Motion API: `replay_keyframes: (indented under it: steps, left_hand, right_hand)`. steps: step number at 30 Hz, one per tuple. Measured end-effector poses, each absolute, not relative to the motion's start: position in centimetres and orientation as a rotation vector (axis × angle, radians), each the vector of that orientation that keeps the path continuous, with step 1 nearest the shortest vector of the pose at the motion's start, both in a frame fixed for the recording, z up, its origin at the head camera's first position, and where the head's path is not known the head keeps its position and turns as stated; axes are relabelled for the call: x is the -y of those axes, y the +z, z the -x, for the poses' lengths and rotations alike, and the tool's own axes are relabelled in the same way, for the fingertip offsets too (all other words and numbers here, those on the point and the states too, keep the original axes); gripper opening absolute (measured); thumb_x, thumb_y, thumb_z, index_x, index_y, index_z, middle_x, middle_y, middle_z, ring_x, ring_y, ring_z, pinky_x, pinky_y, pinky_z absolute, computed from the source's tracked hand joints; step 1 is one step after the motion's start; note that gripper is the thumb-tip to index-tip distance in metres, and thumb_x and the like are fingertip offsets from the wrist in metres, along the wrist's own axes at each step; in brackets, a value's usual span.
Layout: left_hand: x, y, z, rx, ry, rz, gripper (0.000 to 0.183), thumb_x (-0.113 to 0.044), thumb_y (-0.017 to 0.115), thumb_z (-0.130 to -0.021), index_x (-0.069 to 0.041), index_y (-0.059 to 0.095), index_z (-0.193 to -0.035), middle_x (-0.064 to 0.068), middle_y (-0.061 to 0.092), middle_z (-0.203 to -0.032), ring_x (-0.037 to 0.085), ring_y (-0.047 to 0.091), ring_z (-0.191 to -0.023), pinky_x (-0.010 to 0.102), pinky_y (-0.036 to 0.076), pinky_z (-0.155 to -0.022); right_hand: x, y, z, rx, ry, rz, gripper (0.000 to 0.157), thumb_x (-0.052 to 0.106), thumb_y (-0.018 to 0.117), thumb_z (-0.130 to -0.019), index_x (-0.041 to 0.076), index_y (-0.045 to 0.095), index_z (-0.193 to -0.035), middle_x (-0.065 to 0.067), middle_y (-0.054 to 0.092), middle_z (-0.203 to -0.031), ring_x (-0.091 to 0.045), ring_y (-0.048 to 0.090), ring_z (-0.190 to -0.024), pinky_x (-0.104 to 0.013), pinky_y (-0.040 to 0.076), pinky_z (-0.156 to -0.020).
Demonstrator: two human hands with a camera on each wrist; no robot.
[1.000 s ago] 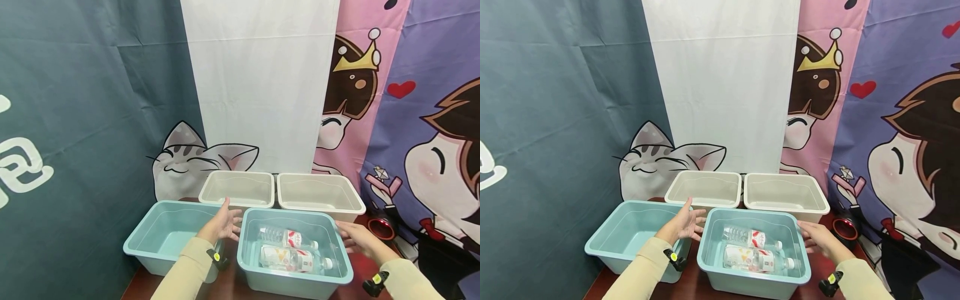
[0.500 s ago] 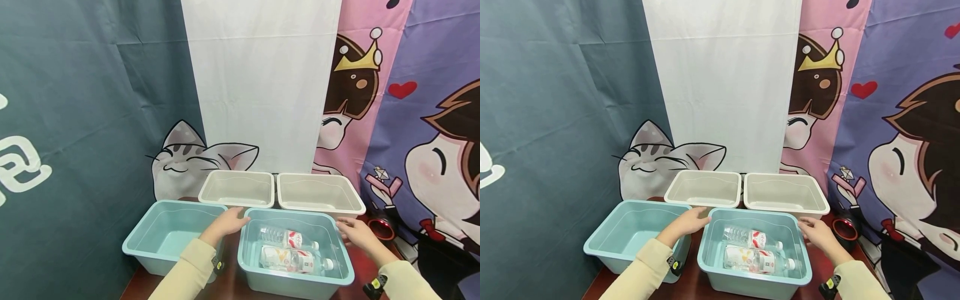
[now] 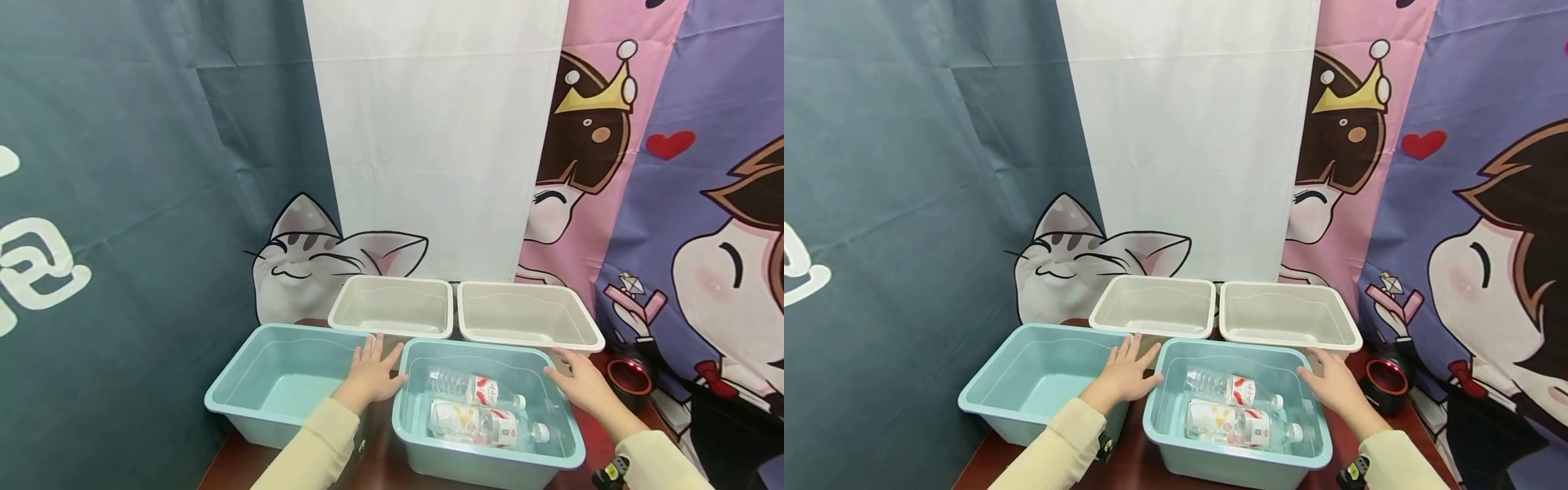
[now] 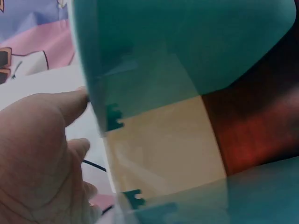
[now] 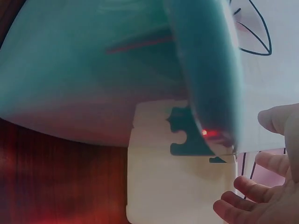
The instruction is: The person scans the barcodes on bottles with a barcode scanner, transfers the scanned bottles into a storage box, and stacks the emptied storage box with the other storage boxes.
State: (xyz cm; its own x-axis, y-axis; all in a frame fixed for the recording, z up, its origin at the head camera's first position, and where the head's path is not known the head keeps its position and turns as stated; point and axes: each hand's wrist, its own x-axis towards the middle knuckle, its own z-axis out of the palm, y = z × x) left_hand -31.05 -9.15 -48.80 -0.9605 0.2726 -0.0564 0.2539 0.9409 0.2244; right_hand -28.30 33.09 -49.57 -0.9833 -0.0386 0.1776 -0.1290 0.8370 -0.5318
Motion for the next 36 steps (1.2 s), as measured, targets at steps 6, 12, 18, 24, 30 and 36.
replay_keyframes:
  steps: [6,12,18,24,30,36]
  left_hand:
    - [8.9,-49.0,31.1,-3.005,0.316,-0.367,0.068,-0.059,0.044,-0.102,-0.027,0.032,-0.160,0.021,0.007,-0.168,0.041,0.004,-0.155,0.058,0.008,-0.122]
    - [7.6,-49.1,31.2,-3.015,0.266,-0.420,0.070,-0.060,0.039,-0.103,-0.023,0.030,-0.161,0.020,0.009,-0.168,0.037,0.006,-0.155,0.055,0.009,-0.123]
    - [6.8,-49.7,31.4,-3.039,0.198,-0.441,0.077,-0.058,0.049,-0.100,-0.017,0.028,-0.161,0.018,0.014,-0.168,0.035,0.009,-0.155,0.051,0.010,-0.124]
    - [6.8,-50.5,31.6,-3.048,0.261,-0.400,0.080,-0.058,0.050,-0.099,-0.014,0.026,-0.162,0.019,0.016,-0.167,0.036,0.011,-0.155,0.054,0.009,-0.124]
    - [7.0,-51.4,31.7,-3.066,0.262,-0.360,0.078,-0.060,0.046,-0.099,-0.021,0.023,-0.163,0.017,0.020,-0.167,0.035,0.013,-0.155,0.060,0.007,-0.122]
    - [7.0,-52.0,31.8,-3.110,0.203,-0.383,0.073,-0.055,0.045,-0.100,-0.022,0.025,-0.162,0.014,0.026,-0.166,0.032,0.018,-0.154,0.058,0.009,-0.122]
  right_hand:
    - [-33.1,-49.5,28.5,2.899,0.878,-0.088,0.064,0.032,0.065,-0.099,-0.009,0.043,-0.143,-0.043,0.047,-0.133,-0.060,0.052,-0.118,-0.069,0.048,-0.089]
    - [-33.1,-49.5,28.7,2.890,0.885,-0.089,0.062,0.030,0.065,-0.099,-0.009,0.044,-0.144,-0.042,0.048,-0.133,-0.060,0.052,-0.119,-0.068,0.048,-0.090]
    - [-32.8,-49.5,28.9,2.895,0.926,-0.102,0.062,0.032,0.065,-0.100,-0.007,0.044,-0.145,-0.041,0.049,-0.135,-0.059,0.052,-0.121,-0.069,0.046,-0.091]
    - [-32.6,-49.6,29.1,2.894,0.930,-0.105,0.061,0.031,0.064,-0.100,-0.007,0.045,-0.144,-0.041,0.050,-0.135,-0.059,0.052,-0.121,-0.069,0.046,-0.093]
    - [-31.8,-49.3,29.4,2.802,0.966,-0.113,0.051,0.028,0.062,-0.101,-0.005,0.052,-0.139,-0.035,0.059,-0.128,-0.054,0.058,-0.116,-0.065,0.049,-0.093]
    - [-30.7,-48.7,30.1,2.697,1.041,-0.168,0.041,0.025,0.062,-0.102,-0.002,0.059,-0.133,-0.027,0.067,-0.121,-0.045,0.064,-0.110,-0.060,0.051,-0.092]
